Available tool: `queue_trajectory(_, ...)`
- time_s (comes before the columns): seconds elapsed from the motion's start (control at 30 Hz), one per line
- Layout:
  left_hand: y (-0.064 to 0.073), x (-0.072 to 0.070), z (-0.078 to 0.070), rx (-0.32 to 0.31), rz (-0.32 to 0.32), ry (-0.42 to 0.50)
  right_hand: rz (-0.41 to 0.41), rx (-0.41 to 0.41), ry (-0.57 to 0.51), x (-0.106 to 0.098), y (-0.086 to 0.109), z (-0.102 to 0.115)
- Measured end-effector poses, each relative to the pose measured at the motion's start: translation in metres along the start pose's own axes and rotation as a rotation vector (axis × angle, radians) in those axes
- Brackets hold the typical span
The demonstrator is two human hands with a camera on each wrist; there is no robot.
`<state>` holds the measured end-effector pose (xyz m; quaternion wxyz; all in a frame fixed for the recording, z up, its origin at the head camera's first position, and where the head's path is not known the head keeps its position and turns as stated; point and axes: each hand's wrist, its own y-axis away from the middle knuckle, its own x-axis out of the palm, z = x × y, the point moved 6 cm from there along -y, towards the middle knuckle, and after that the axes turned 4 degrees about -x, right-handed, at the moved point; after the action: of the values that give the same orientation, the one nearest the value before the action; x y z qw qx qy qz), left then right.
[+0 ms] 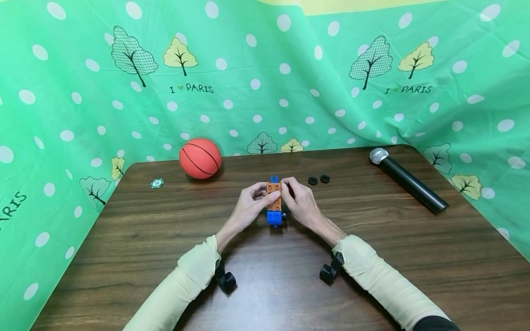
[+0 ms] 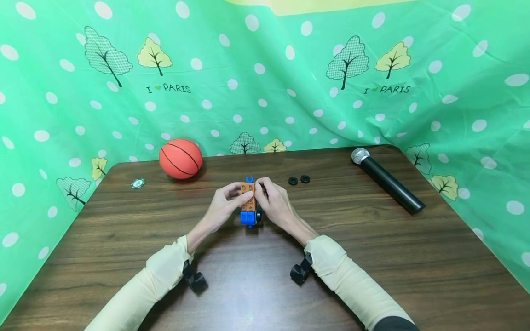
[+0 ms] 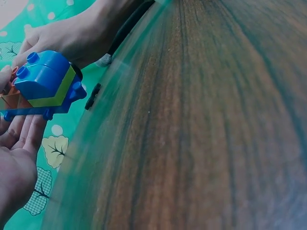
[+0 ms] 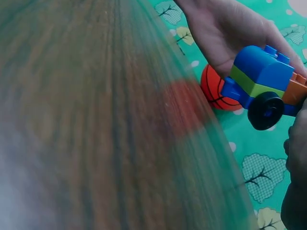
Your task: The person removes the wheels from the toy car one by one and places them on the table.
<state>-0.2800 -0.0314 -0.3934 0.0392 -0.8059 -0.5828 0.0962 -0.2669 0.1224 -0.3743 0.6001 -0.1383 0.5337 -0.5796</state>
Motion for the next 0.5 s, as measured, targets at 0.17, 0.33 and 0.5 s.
queue_trajectory(0.17, 0.0007, -0.0001, -0.0001, -0.002, -0.003, -0.007, 0.03, 0.0, -0.034, -0.0008, -0.001, -0.0016)
queue_trajectory(0.33, 0.0011, -0.0002, 0.0, -0.007, -0.003, 0.005, 0.043, 0.015, -0.041, -0.0011, -0.0018, -0.0019)
queue_trajectory(0.5, 0.0016, -0.0002, -0.0005, -0.002, 0.008, 0.009, 0.061, -0.003, -0.027, -0.0019, -0.001, -0.0029)
